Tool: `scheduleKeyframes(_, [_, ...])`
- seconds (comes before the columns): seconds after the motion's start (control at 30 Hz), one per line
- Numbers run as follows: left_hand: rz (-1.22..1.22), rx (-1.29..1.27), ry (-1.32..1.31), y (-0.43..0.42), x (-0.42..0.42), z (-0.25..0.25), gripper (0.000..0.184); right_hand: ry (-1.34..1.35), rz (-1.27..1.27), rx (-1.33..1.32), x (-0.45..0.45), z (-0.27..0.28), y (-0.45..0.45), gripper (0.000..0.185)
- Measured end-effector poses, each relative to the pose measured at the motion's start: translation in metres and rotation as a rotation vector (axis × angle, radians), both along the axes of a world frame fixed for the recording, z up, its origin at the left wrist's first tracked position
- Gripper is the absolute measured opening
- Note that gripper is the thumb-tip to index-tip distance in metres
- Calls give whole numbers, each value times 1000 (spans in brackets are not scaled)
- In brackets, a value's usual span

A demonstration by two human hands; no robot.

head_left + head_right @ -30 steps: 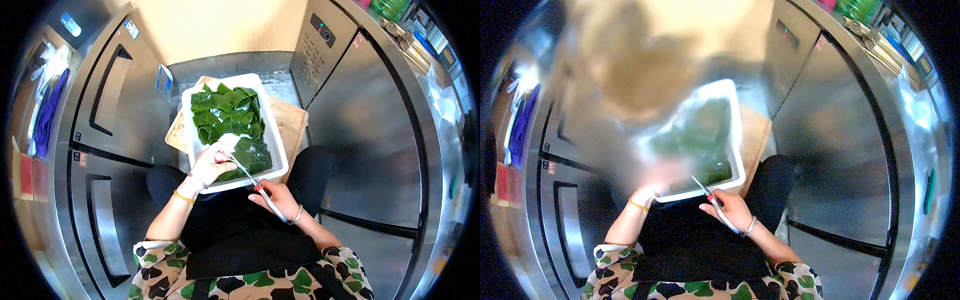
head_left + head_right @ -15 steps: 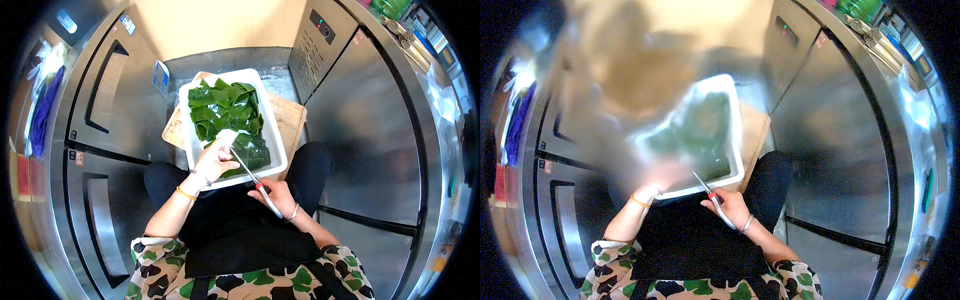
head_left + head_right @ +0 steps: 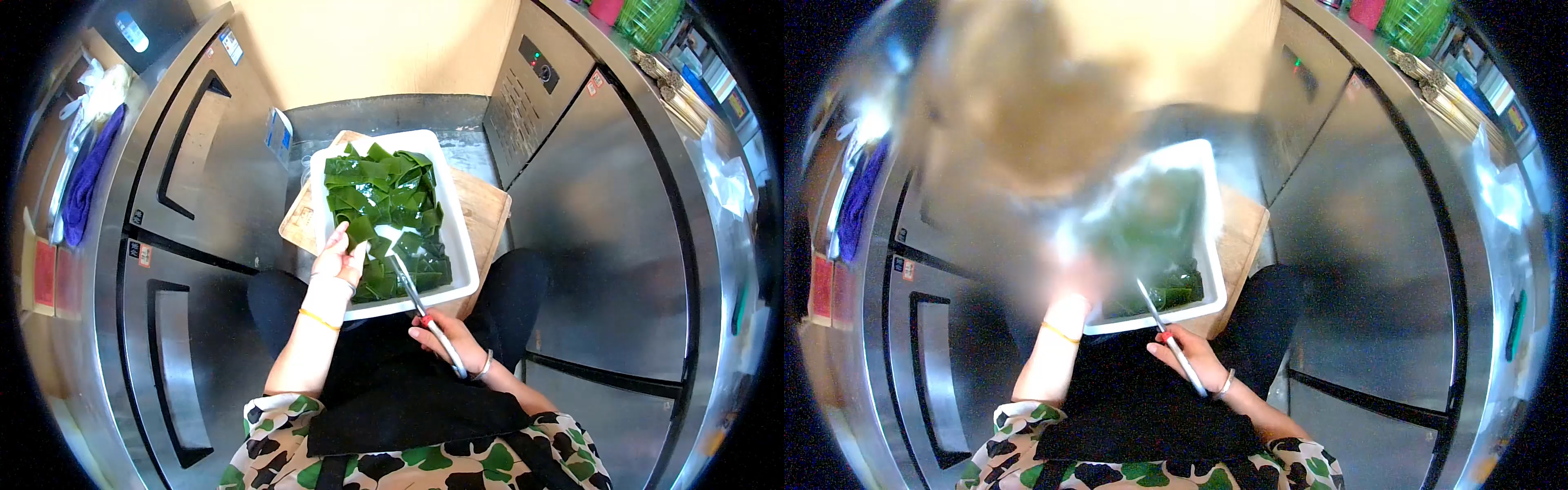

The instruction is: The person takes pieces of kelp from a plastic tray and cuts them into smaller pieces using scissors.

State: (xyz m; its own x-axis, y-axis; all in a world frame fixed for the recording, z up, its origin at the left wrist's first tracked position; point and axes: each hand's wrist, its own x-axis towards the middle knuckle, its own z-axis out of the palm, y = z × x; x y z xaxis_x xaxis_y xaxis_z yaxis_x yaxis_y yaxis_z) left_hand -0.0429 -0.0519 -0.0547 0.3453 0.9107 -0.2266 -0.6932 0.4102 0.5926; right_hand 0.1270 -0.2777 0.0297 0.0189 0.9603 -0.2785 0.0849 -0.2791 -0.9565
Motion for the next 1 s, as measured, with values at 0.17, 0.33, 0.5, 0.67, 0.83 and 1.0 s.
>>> scheduleKeyframes(0.17, [-56, 260, -37, -26, 10, -29, 29, 5, 60, 0, -5, -1, 15, 30])
scheduleKeyframes(0.33, [-75, 96, 43, -54, 20, 8, 27, 10, -45, 57, -7, 5, 25, 34])
scheduleKeyframes(0.5, [-80, -161, -34, -84, 28, 70, 24, -37, -16, -41, -3, 18, 26, 29])
scheduleKeyframes(0.67, [-96, -154, 36, -86, 24, 73, 20, 60, -36, -12, 2, 26, 22, 29])
scheduleKeyframes(0.83, [-171, -166, -2, -86, 22, 78, 17, 77, -45, -62, 4, 33, 21, 29])
scheduleKeyframes(1.0, [-439, -250, -254, -85, 20, 90, 35, 181, -13, -57, 4, 30, 16, 30])
